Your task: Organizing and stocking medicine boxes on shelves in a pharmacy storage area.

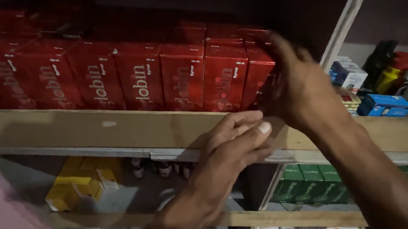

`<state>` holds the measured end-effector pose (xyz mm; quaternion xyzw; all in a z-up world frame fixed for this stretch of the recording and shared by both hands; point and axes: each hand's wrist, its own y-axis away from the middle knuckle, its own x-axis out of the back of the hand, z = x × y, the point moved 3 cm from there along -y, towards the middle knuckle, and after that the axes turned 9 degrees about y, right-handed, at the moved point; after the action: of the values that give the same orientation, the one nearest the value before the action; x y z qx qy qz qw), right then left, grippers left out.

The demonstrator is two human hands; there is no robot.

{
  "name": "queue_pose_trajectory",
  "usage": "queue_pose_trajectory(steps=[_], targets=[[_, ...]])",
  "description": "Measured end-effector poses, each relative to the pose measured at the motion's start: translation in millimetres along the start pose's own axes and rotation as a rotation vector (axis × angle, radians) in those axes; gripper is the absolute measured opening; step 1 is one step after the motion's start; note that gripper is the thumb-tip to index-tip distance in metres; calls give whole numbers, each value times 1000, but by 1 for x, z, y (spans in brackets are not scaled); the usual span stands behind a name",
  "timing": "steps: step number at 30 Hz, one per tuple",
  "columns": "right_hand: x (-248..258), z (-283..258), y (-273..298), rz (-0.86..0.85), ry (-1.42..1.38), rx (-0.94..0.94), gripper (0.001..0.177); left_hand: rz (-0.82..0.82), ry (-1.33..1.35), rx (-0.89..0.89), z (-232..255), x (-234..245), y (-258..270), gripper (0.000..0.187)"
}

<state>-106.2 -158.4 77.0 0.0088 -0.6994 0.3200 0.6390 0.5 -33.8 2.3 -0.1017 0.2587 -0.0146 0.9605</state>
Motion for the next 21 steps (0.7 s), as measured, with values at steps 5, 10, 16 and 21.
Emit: queue_pose_trajectory(steps=[5, 10, 16, 21], targets=[[11, -11, 1, 127, -246, 136, 99, -22, 93, -24, -13, 6, -4, 63], [-10, -10, 0, 198, -292, 23, 84, -18, 90, -16, -8, 6, -6, 61], [-39, -22, -43, 319, -141, 1, 95, -35, 67, -7, 1, 1, -2, 62], [-53, -4, -47, 286, -146, 49, 83, -20, 77, -31, -3, 2, 0, 61]])
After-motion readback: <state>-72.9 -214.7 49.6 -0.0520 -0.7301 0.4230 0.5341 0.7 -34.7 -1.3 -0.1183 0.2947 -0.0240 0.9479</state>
